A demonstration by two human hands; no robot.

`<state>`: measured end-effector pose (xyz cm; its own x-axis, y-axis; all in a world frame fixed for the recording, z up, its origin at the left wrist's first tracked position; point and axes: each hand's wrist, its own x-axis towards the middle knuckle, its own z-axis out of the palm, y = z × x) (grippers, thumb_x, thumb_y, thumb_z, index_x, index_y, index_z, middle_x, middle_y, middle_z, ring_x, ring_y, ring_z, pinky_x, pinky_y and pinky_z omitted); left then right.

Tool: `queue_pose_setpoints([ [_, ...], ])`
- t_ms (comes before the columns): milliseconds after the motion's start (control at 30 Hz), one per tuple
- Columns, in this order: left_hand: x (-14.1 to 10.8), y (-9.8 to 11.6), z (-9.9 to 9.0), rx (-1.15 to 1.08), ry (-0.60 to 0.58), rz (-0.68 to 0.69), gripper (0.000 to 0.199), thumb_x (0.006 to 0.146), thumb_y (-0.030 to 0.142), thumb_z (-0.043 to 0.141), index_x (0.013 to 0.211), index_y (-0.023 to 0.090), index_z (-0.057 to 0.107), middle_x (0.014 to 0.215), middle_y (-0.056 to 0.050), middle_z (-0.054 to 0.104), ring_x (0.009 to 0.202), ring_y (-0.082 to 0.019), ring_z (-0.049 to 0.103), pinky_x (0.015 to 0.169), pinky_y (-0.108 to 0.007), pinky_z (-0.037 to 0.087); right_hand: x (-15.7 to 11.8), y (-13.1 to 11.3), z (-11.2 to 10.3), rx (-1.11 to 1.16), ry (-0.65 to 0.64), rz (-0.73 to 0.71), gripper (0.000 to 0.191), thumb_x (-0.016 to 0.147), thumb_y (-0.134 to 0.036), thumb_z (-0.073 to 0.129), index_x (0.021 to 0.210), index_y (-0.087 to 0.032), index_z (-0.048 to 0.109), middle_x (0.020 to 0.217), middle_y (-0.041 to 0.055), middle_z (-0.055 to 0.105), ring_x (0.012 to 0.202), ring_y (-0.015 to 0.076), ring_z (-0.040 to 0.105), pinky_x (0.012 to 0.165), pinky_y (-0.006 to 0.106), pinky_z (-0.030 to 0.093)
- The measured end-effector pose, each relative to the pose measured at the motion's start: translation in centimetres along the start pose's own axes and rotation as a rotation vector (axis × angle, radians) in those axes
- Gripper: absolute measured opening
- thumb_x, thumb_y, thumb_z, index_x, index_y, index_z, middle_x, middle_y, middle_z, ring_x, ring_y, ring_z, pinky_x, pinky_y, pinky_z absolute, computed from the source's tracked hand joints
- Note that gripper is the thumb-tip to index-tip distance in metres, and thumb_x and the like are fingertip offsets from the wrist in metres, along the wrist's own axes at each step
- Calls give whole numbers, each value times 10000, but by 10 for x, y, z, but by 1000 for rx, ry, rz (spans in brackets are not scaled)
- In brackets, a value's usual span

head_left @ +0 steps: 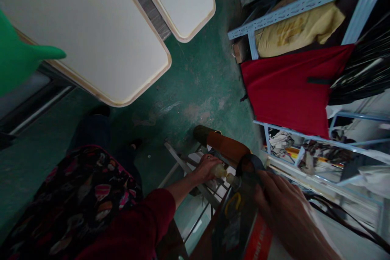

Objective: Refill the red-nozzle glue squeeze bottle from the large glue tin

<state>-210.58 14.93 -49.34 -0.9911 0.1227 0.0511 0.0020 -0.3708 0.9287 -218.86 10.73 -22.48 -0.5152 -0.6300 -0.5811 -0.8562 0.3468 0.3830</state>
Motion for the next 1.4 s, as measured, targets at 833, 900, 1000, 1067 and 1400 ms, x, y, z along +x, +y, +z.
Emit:
queue_pose_setpoints([
  [833,0,-14,8,9,33,-8,571,658,414,674,1157,155,576,1158,-97,601,1101,-275,480,969,-403,324,0,-2,0,8,-4,17,263,894,-273,331,1037,-129,498,893,108,634,747,220,615,594,335,481],
  [900,0,-16,9,12,29,-12,585,643,407,690,1158,156,574,1167,-99,597,1112,-283,473,973,-413,323,1,-3,-1,2,5,29,261,895,-266,328,1028,-124,501,888,112,635,743,223,616,592,340,483],
  [1000,-1,-18,11,23,16,-24,589,633,394,700,1161,169,569,1180,-93,591,1117,-284,475,973,-417,325,2,-2,0,-7,4,34,242,889,-255,336,1021,-134,500,890,106,636,746,215,618,592,332,484],
  [1067,-1,-19,11,28,17,-31,593,625,389,700,1163,178,567,1186,-91,588,1118,-285,475,968,-416,327,1,0,1,-14,19,-9,235,884,-264,352,1028,-149,498,877,86,639,730,197,618,587,312,482],
  [1400,-2,-13,9,-6,52,0,544,656,371,648,1151,154,584,1153,-109,602,1087,-283,492,967,-406,337,0,4,5,-60,46,-49,240,876,-268,370,1025,-140,508,892,100,640,739,196,619,584,296,481],
])
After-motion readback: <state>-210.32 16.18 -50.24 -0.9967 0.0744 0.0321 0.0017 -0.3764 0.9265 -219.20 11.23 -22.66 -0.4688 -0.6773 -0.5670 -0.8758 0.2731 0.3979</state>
